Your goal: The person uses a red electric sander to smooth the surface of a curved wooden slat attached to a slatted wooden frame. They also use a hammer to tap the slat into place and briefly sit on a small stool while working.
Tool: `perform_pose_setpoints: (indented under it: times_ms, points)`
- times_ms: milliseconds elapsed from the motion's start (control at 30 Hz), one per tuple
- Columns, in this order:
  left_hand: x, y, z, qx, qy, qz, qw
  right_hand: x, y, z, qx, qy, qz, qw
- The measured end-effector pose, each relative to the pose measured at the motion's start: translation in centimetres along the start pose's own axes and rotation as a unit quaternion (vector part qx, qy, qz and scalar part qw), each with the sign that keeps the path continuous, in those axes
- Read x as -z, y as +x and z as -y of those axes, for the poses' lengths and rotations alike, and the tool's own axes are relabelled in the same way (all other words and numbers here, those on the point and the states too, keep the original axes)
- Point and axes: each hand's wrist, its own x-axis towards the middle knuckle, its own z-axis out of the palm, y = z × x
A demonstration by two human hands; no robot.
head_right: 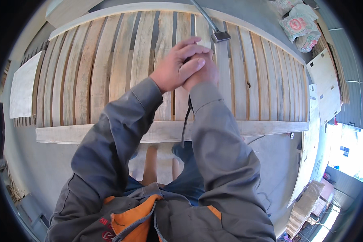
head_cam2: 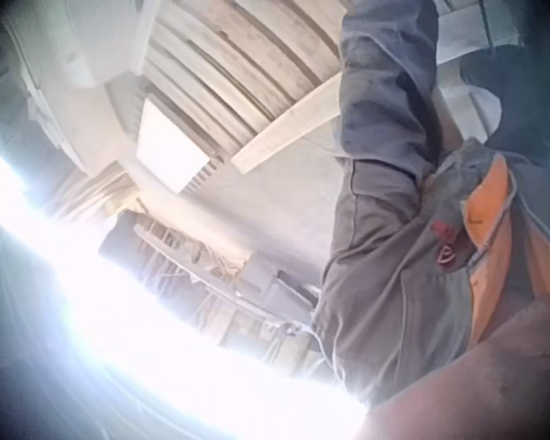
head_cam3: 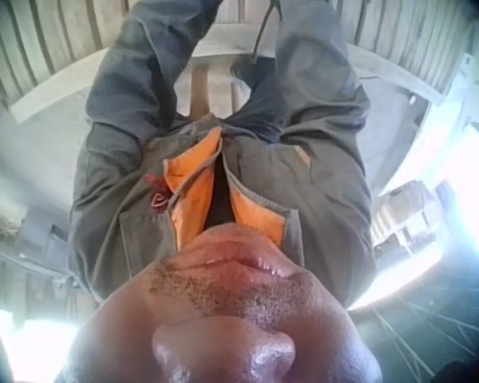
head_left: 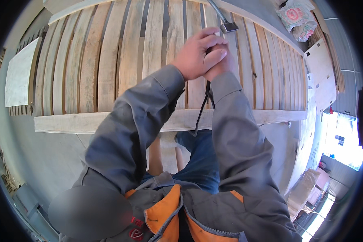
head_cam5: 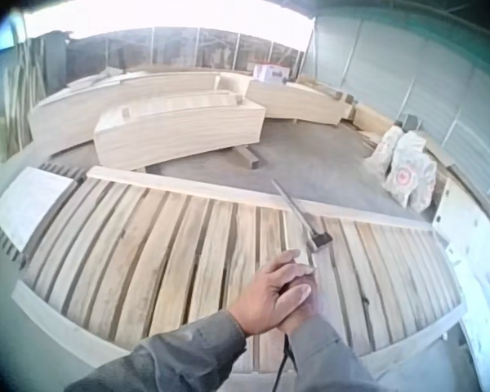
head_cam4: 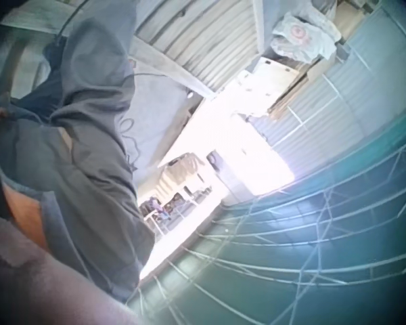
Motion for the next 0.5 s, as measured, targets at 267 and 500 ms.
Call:
perform_pose_setpoints:
  times_ms: [267,500]
  points:
    - [1.2,3.9,3.0,-0.019,0.027,-0.004,0.999,-1.8,5.8,-0.8,0.008,-0.056,-0.069,0.996]
    - [1.9,6.7,4.0,-0.027,0.056,0.005,0.998,-1.7,8.7,-0.9,0.042,-0.132,-0.118,0.983]
